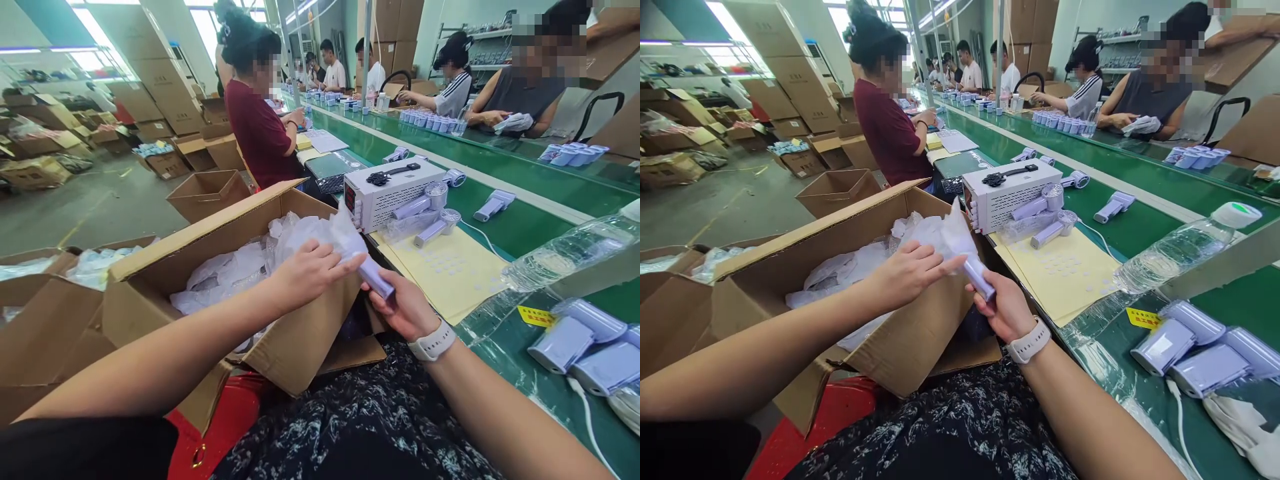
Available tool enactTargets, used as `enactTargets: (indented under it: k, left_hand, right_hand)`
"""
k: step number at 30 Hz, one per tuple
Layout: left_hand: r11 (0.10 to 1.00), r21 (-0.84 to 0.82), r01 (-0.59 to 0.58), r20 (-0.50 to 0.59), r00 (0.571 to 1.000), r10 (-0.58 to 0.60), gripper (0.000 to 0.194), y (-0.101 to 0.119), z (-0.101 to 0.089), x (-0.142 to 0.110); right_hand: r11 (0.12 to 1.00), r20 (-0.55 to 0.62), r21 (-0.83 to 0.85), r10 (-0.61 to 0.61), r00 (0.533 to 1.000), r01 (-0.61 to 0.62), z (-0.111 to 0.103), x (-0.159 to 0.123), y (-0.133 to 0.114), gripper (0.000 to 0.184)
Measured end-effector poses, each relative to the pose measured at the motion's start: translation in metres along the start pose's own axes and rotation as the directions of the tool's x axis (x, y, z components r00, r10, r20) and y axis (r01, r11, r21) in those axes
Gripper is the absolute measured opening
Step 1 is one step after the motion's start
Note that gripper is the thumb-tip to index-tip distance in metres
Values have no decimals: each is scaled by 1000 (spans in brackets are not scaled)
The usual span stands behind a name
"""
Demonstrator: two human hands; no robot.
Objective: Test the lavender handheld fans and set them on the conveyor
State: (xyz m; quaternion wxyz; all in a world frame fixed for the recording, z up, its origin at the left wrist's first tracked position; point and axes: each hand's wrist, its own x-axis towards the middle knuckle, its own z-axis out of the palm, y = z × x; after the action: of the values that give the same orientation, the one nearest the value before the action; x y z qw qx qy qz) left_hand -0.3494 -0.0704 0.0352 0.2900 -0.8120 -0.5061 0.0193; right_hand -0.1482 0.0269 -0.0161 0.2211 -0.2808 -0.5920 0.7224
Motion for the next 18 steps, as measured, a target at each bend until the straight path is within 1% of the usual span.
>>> enactTargets:
  k: [2,3,4,6,8,9,11,15,17,18]
  left_hand:
    - [992,-69,105,-1,994,-105,50,2,4,2]
    - [976,-127,176,-3,984,-178,47,2,6,3]
    - [948,-192,252,-4,966,-258,44,3,8,4]
    - [871,-306,384,2,915,-403,40,4,11,7]
    - [808,-377,453,12,874,-485,41,6,12,11]
    - [789,-402,465,12,864,-503,40,7,12,12]
    - [765,-452,459,1,858,-514,41,11,12,16]
    - [728,-544,418,-10,864,-504,43,27,10,23]
    - [691,-599,404,13,868,-496,43,35,5,26]
    - [657,-635,406,37,866,-499,43,37,2,28]
  right_hand:
    - [981,40,189,40,998,-47,-3,-4,-4,35]
    - [962,63,263,57,996,-71,-5,-7,-6,33]
    - [941,88,323,71,994,-96,-5,-9,-7,31]
    - [900,130,413,93,987,-139,-6,-14,-9,28]
    - [866,160,470,107,981,-171,-7,-18,-11,27]
    - [853,170,489,112,979,-182,-8,-19,-11,27]
    - [832,184,517,123,975,-202,-9,-20,-13,27]
    - [813,174,546,127,976,-203,-8,-20,-16,30]
    - [824,167,533,122,978,-194,-6,-21,-17,31]
    - [829,165,526,119,979,-189,-5,-21,-18,33]
